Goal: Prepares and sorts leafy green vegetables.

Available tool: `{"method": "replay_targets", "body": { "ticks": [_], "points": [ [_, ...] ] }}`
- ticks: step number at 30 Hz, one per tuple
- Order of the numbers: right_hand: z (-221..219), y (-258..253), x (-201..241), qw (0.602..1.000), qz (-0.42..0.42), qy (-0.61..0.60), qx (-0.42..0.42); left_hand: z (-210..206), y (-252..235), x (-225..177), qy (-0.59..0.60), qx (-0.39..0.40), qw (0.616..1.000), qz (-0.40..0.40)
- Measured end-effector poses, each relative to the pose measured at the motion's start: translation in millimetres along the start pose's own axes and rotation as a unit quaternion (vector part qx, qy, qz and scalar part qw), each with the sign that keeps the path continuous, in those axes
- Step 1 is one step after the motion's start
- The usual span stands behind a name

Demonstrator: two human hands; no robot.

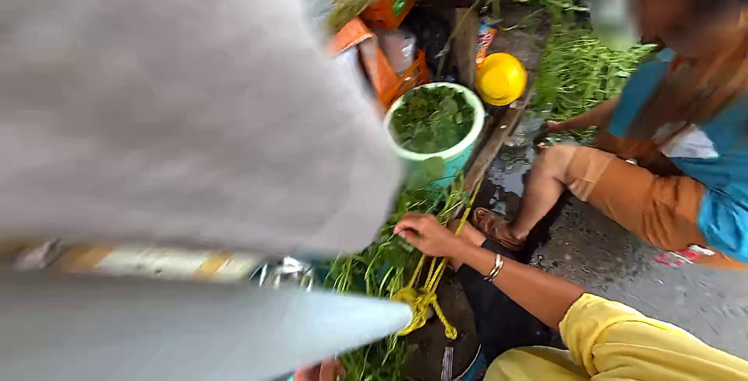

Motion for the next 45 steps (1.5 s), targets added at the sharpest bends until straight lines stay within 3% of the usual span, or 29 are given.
{"method": "replay_targets", "body": {
  "ticks": [3,9,16,20,24,28,30,32,35,38,42,45],
  "points": [
    [2,2,4,1.0,-0.006,0.005,-0.002,9,-6,10,-0.001,-0.014,0.998,-0.062],
    [0,5,-1,0.999,-0.031,0.022,-0.004,-4,-14,-18,0.08,-0.021,0.992,-0.094],
    [-1,-2,-18,0.998,-0.013,0.06,-0.002,-20,-29,-12,0.089,-0.007,0.992,-0.092],
    [4,-1,-18,0.998,-0.025,0.049,-0.022,-39,-48,-5,0.014,0.014,0.996,-0.09],
    [4,5,-11,0.995,-0.081,0.06,0.001,-51,-61,16,-0.192,0.053,0.974,-0.104],
    [10,1,-18,1.0,0.01,-0.005,-0.022,-59,-53,13,-0.259,0.026,0.95,-0.17],
    [12,-3,-13,0.999,0.025,-0.034,-0.024,-65,-46,3,-0.24,0.015,0.951,-0.197],
    [14,-5,1,0.999,0.012,-0.045,-0.002,-79,-43,-2,-0.206,0.064,0.958,-0.189],
    [11,-8,9,0.999,0.018,-0.043,0.011,-106,-50,13,-0.204,0.164,0.956,-0.13],
    [10,-9,10,0.999,0.015,-0.029,0.009,-126,-62,29,-0.197,0.213,0.953,-0.084],
    [17,-15,17,0.998,-0.004,-0.065,-0.002,-125,-67,21,-0.093,0.179,0.978,-0.058],
    [28,-26,38,0.997,0.046,-0.056,0.002,-117,-53,10,-0.002,0.141,0.983,-0.114]
  ]
}}
Point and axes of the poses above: each hand's wrist, its own y-axis away from the middle knuckle, its own z-axis out of the back of the hand, x = y × z, the point moved 6 cm from there along -y, towards the middle knuckle, and after that the axes turned 6 degrees about -z, right-handed, at the moved point
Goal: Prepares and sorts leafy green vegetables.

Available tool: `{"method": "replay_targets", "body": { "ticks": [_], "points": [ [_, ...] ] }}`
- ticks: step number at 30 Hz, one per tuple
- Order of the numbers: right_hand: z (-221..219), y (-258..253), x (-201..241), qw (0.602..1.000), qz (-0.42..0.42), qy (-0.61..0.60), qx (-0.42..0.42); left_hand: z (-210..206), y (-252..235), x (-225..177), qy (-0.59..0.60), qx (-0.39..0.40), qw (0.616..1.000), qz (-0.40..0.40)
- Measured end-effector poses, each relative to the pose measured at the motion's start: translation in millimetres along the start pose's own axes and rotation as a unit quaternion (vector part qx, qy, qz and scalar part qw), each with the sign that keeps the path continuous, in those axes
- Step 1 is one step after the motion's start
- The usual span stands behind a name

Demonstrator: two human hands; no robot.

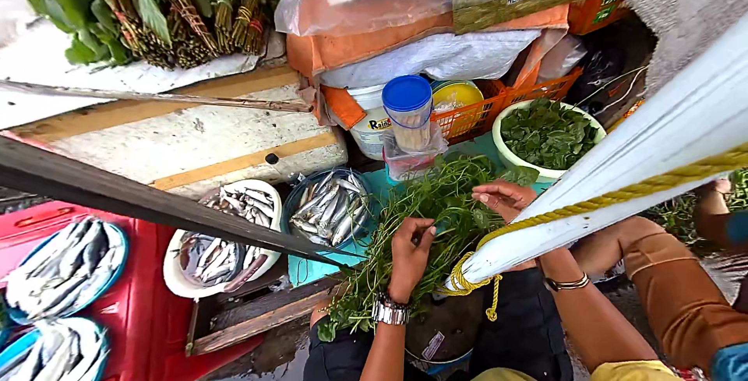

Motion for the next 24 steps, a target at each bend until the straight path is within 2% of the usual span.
{"method": "replay_targets", "body": {
  "ticks": [2,5,8,11,13,16,20,22,24],
  "points": [
    [-4,-11,19,0.997,0.073,-0.002,0.036,-1,13,-7,0.008,-0.019,0.998,-0.06],
    [-25,-19,37,0.976,0.153,0.033,0.152,-11,35,-16,0.005,-0.016,0.993,-0.119],
    [-50,-22,32,0.947,0.163,0.092,0.261,-24,50,-23,-0.006,-0.004,0.991,-0.134],
    [-59,-25,13,0.924,0.142,0.168,0.313,-25,54,-19,-0.009,0.001,0.992,-0.13],
    [-55,-26,-3,0.916,0.13,0.205,0.318,-23,53,-18,-0.011,0.009,0.992,-0.128],
    [-45,-27,0,0.928,0.106,0.194,0.3,-21,50,-16,0.009,0.021,0.994,-0.106],
    [-20,-18,35,0.951,-0.003,0.153,0.27,-22,37,-17,0.009,0.042,0.998,-0.053],
    [-7,-12,52,0.964,-0.051,0.138,0.222,-23,28,-15,-0.018,0.065,0.997,-0.028],
    [-7,-16,40,0.971,-0.015,0.134,0.196,-25,24,-9,-0.047,0.079,0.996,-0.013]
  ]
}}
Point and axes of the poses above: each hand's wrist, its own y-axis away from the middle knuckle, its own z-axis out of the back of the hand, x = y × z, the point moved 6 cm from there along -y, towards the middle knuckle, and after that the axes turned 6 degrees about -z, right-handed, at the moved point
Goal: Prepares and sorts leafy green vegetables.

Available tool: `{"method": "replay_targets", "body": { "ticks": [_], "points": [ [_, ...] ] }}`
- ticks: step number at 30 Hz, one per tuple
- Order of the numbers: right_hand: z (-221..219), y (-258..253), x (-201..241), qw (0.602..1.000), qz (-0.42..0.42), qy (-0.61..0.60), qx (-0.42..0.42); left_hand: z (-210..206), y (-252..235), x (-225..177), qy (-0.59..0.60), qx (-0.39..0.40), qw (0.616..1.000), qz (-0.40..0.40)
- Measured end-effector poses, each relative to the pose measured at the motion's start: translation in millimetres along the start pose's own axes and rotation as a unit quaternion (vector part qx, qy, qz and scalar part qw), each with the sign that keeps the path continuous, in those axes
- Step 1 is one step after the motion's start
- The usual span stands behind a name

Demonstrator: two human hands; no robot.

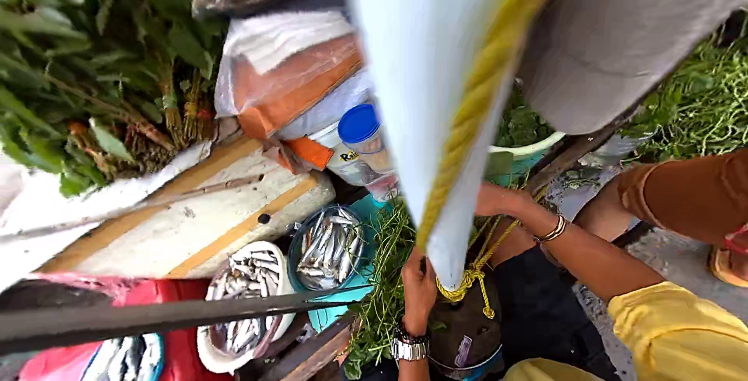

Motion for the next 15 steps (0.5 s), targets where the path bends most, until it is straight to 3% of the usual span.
{"method": "replay_targets", "body": {
  "ticks": [6,10,15],
  "points": [
    [-29,-28,-18,0.992,0.088,-0.011,0.085,-12,5,6,0.049,0.021,0.998,0.034],
    [-40,-32,-9,0.977,0.028,0.068,0.201,-13,5,5,0.09,0.031,0.995,0.03],
    [-41,-36,-8,0.927,-0.04,0.224,0.297,-14,0,1,0.053,0.065,0.996,0.006]
  ]
}}
Point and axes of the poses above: each hand's wrist, its own y-axis away from the middle knuckle, its own z-axis out of the back of the hand, x = y × z, the point moved 6 cm from there along -y, towards the middle knuckle, and after that the axes turned 6 degrees about -z, right-handed, at the moved point
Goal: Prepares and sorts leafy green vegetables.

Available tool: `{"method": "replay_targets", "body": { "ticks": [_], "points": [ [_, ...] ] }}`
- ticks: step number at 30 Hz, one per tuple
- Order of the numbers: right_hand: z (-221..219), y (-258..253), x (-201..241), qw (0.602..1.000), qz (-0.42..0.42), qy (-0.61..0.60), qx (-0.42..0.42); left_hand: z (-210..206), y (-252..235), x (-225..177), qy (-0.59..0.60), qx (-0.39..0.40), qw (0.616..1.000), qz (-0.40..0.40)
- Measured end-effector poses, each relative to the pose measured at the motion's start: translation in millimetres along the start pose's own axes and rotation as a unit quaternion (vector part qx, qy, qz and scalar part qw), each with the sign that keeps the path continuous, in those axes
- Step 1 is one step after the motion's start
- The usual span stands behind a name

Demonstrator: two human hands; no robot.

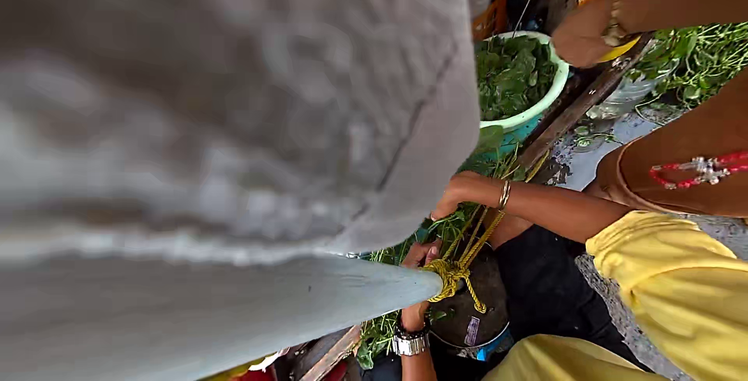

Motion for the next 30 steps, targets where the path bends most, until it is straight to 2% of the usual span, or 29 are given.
{"method": "replay_targets", "body": {
  "ticks": [3,6,11,13,15,18,22,25,27,30],
  "points": [
    [5,-2,1,0.999,-0.012,0.019,0.031,0,-2,-1,-0.012,0.003,1.0,-0.013],
    [2,-11,0,1.0,0.013,-0.001,0.012,-2,-3,-1,0.002,-0.001,1.0,-0.004],
    [-4,-17,0,0.999,0.009,-0.03,-0.009,-3,-2,1,0.024,-0.01,1.0,0.007],
    [-1,-13,1,0.998,0.011,-0.049,-0.048,-3,-2,2,0.043,-0.013,0.999,0.014],
    [-3,-17,-3,0.986,0.031,-0.076,-0.144,-4,-2,1,0.046,-0.02,0.999,0.019],
    [-14,-32,-15,0.951,0.062,-0.079,-0.294,-5,-2,2,0.052,-0.028,0.998,0.02],
    [-15,-23,-12,0.907,0.071,-0.051,-0.413,-4,-2,3,0.062,-0.047,0.997,0.012],
    [0,-6,-14,0.839,0.075,-0.1,-0.529,-2,-2,2,0.039,-0.059,0.997,0.019],
    [15,15,-20,0.808,0.08,-0.207,-0.546,-1,-5,0,0.008,-0.083,0.996,0.034],
    [24,44,-37,0.75,0.11,-0.406,-0.511,2,-10,-1,-0.043,-0.092,0.994,0.045]
  ]
}}
Point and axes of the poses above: each hand's wrist, its own y-axis away from the middle knuckle, its own z-axis out of the back of the hand, x = y × z, the point moved 6 cm from there along -y, towards the middle knuckle, and after that the axes turned 6 degrees about -z, right-handed, at the moved point
